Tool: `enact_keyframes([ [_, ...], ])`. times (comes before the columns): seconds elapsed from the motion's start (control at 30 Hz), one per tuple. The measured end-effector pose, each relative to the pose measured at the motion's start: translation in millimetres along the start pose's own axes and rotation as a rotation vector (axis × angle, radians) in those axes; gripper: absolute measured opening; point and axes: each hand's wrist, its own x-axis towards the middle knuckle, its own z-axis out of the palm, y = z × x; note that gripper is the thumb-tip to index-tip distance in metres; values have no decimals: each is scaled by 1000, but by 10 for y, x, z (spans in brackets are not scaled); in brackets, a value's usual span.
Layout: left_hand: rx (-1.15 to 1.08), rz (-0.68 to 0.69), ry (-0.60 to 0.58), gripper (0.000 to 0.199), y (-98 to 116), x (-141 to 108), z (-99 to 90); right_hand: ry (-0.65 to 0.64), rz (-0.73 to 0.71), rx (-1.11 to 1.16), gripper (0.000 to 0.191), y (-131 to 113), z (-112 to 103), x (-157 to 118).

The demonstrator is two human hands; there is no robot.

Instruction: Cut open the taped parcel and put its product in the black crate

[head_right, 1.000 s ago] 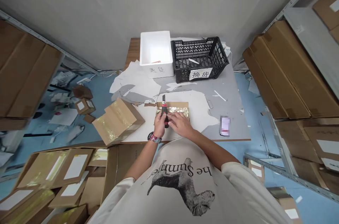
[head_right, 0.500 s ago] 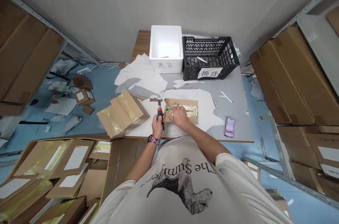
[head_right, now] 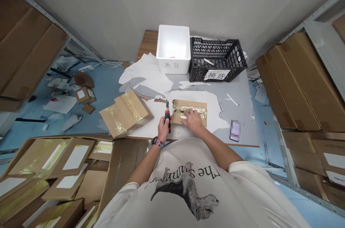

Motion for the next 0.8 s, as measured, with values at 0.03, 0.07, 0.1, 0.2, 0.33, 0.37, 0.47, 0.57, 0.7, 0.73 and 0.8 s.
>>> enact_keyframes([
  [0.03, -13, -22, 14, 53, -7, -13, 17, -13, 9, 11, 59, 42, -8, 6],
  [0.07, -26, -44, 29, 52, -14, -21, 35, -32, 18, 22, 62, 77, -16, 27],
  [0.1, -38, -61, 43, 52, -21, -24, 52, -54, 23, 35, 65, 106, -25, 61],
  [0.2, -57, -77, 61, 50, -29, -5, 90, -126, -1, 86, 70, 182, -67, 203],
  [0.33, -66, -70, 48, 52, -10, 41, 84, -190, -91, 121, 68, 303, -170, 324],
  [0.37, -67, -58, 33, 54, -2, 49, 68, -195, -116, 117, 66, 340, -195, 319],
  [0.47, -80, -16, -23, 57, 36, 64, -19, -117, -110, 85, 57, 472, -222, 197],
  [0.57, -59, 27, -64, 54, 126, 97, -157, 8, -75, 43, 50, 594, -136, -32],
  [0.7, 170, 194, -116, 46, 381, 255, -368, 74, -118, 35, 57, 596, 77, -276],
  [0.73, 251, 248, -140, 45, 463, 318, -411, 92, -103, 48, 58, 566, 125, -304],
  [0.8, 417, 351, -207, 42, 632, 462, -470, 139, -59, 85, 58, 501, 198, -340],
])
